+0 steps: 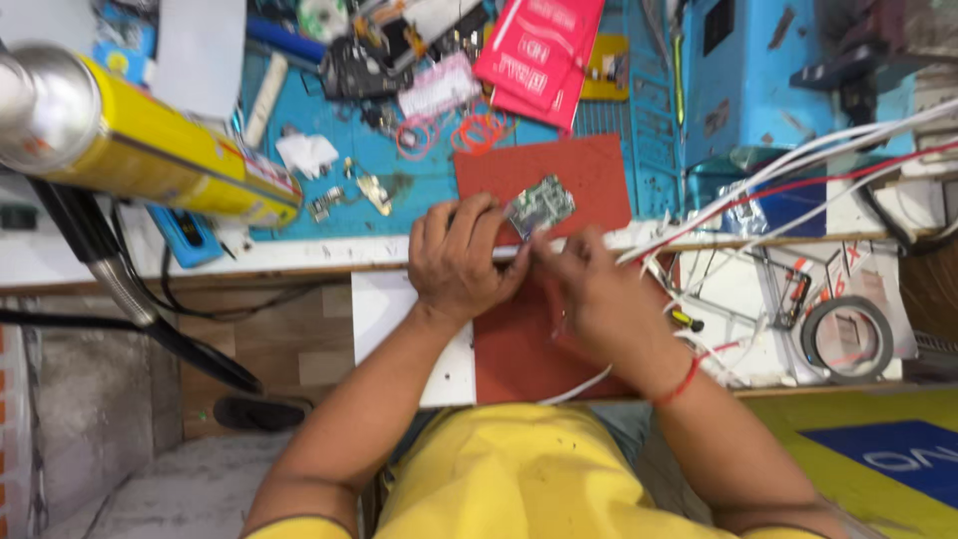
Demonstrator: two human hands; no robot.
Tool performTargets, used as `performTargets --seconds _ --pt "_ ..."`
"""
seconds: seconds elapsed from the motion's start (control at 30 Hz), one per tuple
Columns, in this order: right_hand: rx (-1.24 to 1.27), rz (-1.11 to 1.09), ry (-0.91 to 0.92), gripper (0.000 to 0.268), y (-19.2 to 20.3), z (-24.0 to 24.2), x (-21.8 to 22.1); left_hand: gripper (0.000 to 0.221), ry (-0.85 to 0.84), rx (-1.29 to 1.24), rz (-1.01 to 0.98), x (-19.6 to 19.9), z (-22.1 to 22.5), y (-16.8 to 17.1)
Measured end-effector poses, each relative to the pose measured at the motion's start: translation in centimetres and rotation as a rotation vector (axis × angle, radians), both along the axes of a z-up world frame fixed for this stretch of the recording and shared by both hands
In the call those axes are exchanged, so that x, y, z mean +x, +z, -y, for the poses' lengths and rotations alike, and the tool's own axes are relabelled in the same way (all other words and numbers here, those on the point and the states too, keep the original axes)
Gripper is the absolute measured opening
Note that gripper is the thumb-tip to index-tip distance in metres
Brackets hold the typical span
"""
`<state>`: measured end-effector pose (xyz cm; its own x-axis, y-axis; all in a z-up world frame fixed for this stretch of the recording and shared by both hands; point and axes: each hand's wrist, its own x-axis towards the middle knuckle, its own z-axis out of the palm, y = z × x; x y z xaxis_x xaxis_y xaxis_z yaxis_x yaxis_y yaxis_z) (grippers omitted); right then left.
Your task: The person cleans a mobile phone motherboard using a toothbrush and a cleaning solution, scrubbing various sections of the circuit board at a repair bench.
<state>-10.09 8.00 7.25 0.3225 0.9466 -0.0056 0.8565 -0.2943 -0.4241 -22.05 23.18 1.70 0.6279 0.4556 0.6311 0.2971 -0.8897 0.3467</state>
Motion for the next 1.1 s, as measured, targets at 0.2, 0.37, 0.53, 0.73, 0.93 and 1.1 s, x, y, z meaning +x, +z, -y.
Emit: performTargets --seconds 0.2,0.37,0.53,0.73,0.93,1.1 --pt "0.075 0.011 -0.074 0.047 -0.1 0.6 0.5 0.033 0.011 -0.013 0.004 -0.3 0.3 -0.2" --pt "0.063 0.020 -0.120 0.049 -0.1 0.8 1.2 0.033 0.014 0.016 -0.008 0.0 0.1 0.2" --pt "0.005 -0.003 -0.100 0.055 0.5 1.2 0.3 0.033 0.003 0.001 -0.031 -0.4 0.5 0.2" --pt "0.098 -0.026 -0.059 0.058 0.5 1.9 0.2 0.032 -0.017 -0.012 -0.019 -0.3 0.5 0.7" --pt "0.063 -0.004 -0.079 0.049 -0.3 0.8 -0.3 0.033 -0.014 -0.042 -0.045 -1.2 0.8 0.0" --pt "0.151 0.056 -0.104 0.053 0.2 0.4 0.6 0.032 -0.011 -0.019 -0.028 -0.8 0.5 0.3"
